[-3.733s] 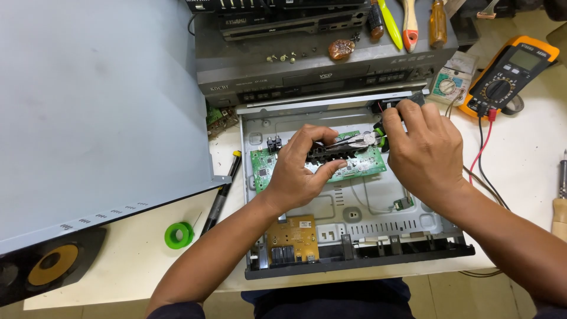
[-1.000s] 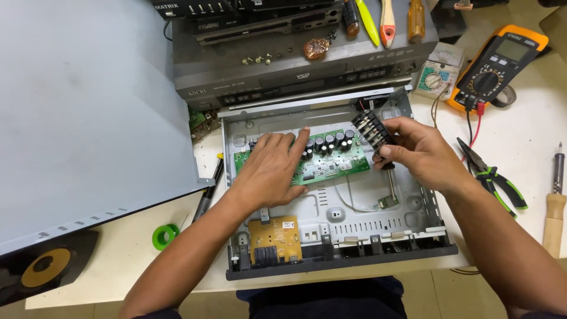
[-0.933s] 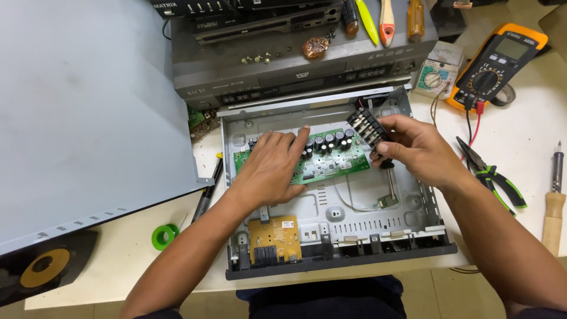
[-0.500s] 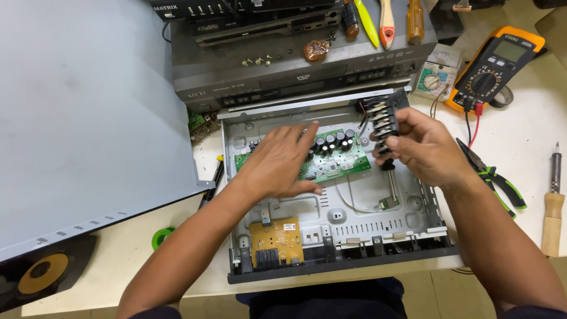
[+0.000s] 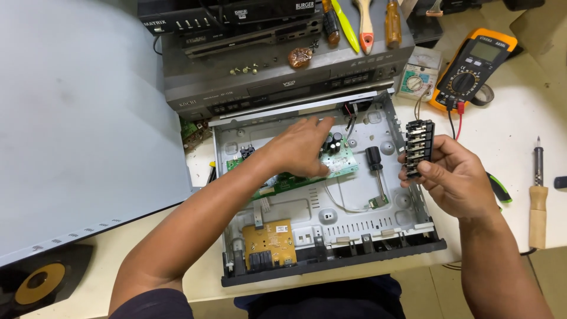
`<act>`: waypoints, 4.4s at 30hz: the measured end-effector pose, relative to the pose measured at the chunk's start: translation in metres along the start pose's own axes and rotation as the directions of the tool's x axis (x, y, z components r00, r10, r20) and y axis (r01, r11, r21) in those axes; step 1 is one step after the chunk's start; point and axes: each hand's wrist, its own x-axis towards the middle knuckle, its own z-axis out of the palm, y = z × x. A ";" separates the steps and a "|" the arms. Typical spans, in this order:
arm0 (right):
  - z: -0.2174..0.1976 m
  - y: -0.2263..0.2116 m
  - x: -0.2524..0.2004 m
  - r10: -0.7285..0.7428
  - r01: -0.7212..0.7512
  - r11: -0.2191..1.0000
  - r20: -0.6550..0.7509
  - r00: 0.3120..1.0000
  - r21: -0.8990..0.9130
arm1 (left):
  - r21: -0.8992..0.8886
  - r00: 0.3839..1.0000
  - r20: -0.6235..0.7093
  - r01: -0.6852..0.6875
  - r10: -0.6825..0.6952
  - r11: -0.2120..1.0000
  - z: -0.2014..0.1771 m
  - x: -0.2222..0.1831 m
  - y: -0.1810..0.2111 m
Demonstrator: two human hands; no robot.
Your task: Repairing an electronic device by disconnecting components with pliers and re-seating a multi-pin connector on a circuit board.
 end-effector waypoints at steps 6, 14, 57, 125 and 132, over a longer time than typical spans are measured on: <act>-0.001 0.007 -0.008 0.002 -0.002 1.000 -0.005 1.000 0.031 | 0.251 0.996 -0.093 0.014 0.009 0.968 0.011 0.008 0.000; 0.006 0.007 -0.006 0.004 -0.004 1.000 0.009 1.000 -0.018 | 0.291 0.999 -0.035 -0.017 0.028 0.956 0.020 0.000 0.005; 0.087 -0.030 0.090 -0.103 0.142 0.877 0.108 0.989 -0.458 | -0.851 0.761 -0.384 -0.511 -0.522 -0.119 0.050 -0.063 -0.071; 0.195 -0.011 0.054 -0.292 0.754 -0.033 0.728 0.620 -0.656 | -0.765 0.704 -0.604 -0.643 -0.374 0.024 0.107 -0.061 -0.101; 0.192 -0.030 0.062 -0.430 0.849 -0.122 0.798 0.421 -0.514 | -0.760 0.690 -0.625 -0.644 -0.365 0.085 0.103 -0.064 -0.097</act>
